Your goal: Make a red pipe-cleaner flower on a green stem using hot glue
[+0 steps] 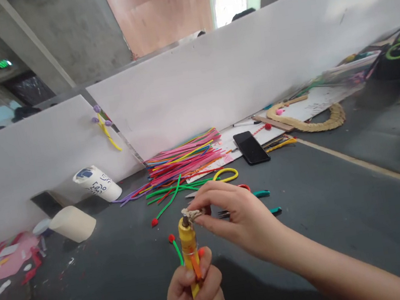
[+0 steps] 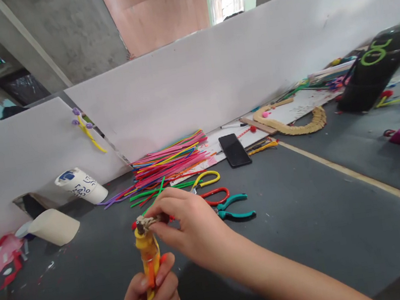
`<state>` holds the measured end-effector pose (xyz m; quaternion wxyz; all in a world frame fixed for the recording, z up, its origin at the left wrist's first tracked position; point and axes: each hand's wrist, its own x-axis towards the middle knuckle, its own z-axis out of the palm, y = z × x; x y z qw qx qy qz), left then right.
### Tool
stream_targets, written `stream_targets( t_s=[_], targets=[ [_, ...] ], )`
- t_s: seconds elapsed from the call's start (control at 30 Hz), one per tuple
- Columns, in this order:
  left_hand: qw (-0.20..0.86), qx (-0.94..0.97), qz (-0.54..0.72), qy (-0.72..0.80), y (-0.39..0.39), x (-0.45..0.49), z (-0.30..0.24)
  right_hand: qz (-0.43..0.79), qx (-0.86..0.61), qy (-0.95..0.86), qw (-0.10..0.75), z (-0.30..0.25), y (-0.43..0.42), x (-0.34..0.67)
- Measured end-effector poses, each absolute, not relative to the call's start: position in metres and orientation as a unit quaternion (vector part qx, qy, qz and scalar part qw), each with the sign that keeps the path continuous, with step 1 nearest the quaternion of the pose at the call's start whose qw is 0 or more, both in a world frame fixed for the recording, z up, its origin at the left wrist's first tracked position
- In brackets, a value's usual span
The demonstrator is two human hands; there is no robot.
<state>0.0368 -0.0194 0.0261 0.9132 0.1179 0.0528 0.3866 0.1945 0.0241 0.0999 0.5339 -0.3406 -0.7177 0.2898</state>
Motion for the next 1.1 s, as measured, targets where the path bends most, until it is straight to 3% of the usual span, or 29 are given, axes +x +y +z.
stream_targets(
  t_s=[0.37,0.57,0.67,0.83,1.1],
  targets=[
    [0.750,0.209,0.552,0.299,-0.028,0.047,0.021,0.153,-0.412,-0.634,0.636,0.071,0.015,0.172],
    [0.680,0.236,0.572,0.393,-0.029,0.054,0.027,0.051,-0.386,-0.648,0.654,0.060,0.012,0.172],
    [0.654,0.253,0.562,0.437,-0.027,0.055,0.033,-0.018,-0.373,-0.705,0.603,0.060,0.012,0.179],
    [0.618,0.285,0.525,0.511,-0.024,0.051,0.044,-0.106,-0.354,-0.813,0.450,0.071,0.015,0.191],
    [0.600,0.351,0.434,0.573,-0.013,0.021,0.044,-0.119,-0.320,-0.904,0.256,0.099,0.025,0.202]
  ],
)
